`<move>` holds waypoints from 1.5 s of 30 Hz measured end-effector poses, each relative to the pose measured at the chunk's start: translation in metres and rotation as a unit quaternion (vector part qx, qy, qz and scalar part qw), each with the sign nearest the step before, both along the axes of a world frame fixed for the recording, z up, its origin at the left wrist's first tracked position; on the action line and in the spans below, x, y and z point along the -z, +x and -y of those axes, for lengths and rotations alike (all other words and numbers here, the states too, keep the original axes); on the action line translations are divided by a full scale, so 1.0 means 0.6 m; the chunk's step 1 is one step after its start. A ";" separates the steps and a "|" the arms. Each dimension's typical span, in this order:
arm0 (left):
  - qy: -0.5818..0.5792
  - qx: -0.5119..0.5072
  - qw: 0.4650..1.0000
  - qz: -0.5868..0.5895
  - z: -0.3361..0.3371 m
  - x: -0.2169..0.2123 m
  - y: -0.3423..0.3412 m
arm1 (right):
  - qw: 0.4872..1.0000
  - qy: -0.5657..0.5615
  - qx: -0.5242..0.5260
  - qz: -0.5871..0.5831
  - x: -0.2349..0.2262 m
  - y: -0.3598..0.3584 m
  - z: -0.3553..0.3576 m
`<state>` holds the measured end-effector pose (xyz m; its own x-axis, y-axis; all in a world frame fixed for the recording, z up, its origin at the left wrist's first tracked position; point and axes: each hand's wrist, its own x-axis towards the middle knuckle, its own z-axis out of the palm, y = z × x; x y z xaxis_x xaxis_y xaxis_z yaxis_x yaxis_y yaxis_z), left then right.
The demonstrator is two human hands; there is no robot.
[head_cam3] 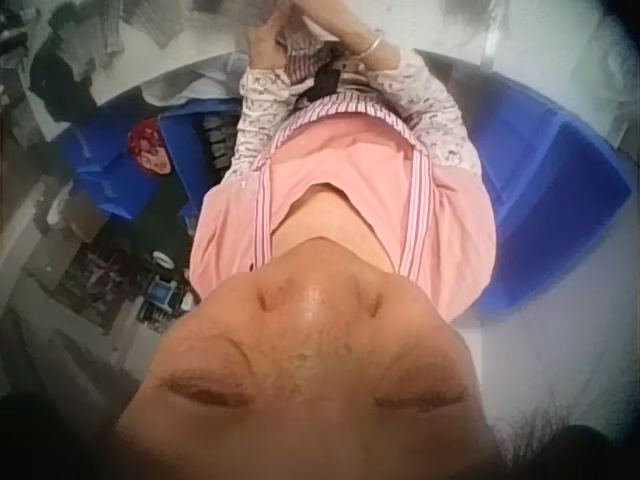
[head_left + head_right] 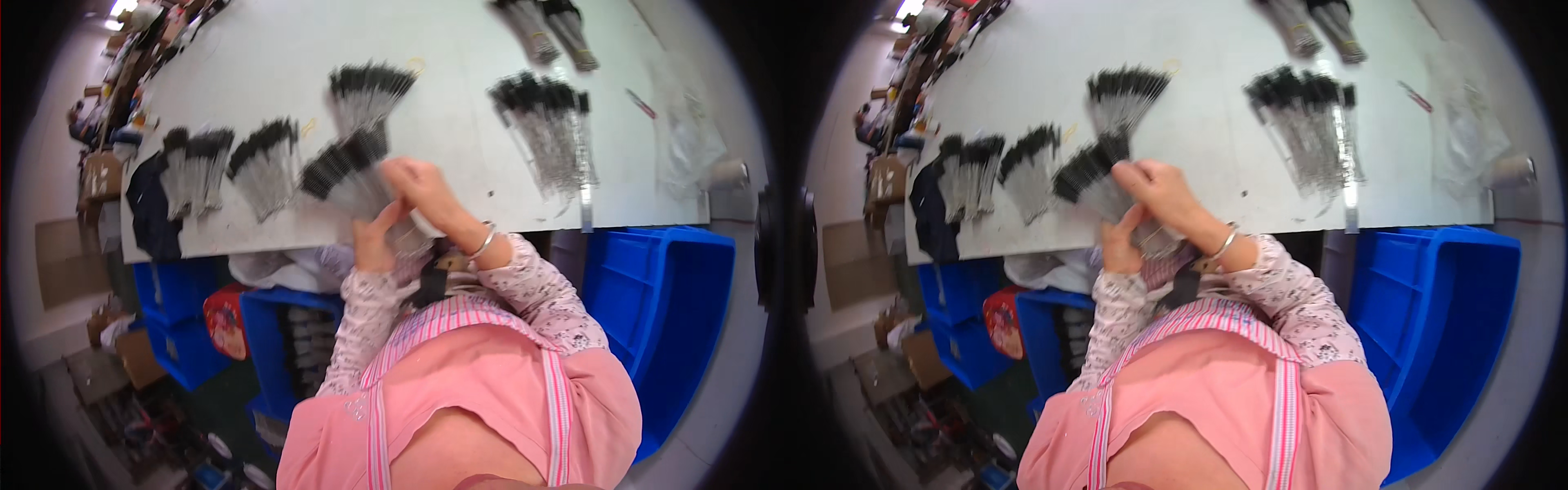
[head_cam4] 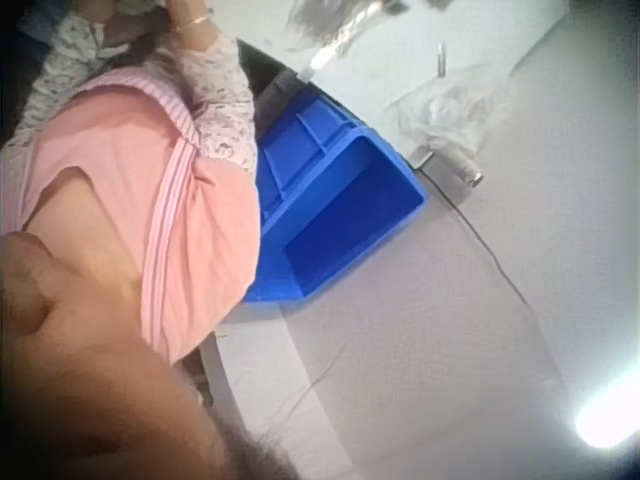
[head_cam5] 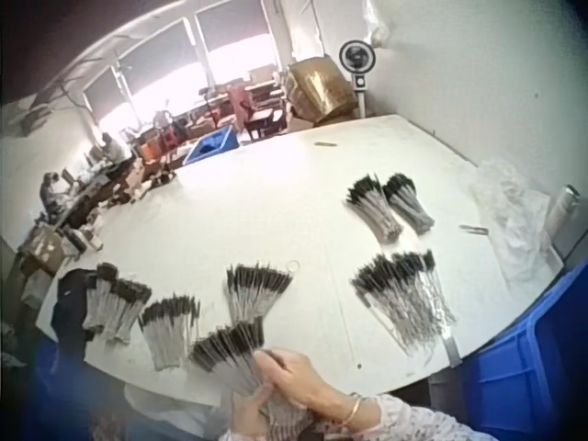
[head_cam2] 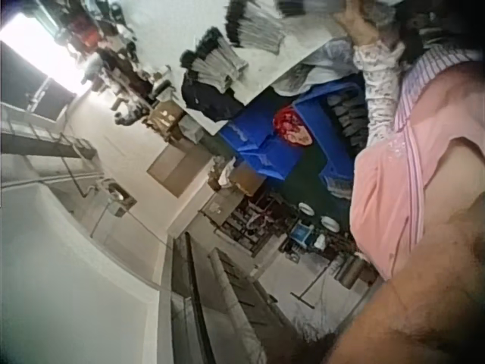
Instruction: The person gathers bundles of wire brushes from a table and a blue bin, aligns them by hand, and secures them with rubber bands. The person repeatedly picks up loose bundles, arranges them into neat stacks, and ties them together before placing the finished bundles back into the bin or on the table.
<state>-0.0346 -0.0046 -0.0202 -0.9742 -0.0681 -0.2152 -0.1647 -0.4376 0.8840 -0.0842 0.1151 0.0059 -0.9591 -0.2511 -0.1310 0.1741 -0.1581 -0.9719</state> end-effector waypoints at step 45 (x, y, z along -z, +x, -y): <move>0.159 -0.002 0.986 -0.040 0.039 -0.029 -0.065 | 1.000 -0.002 0.009 -0.017 0.035 -0.043 -0.053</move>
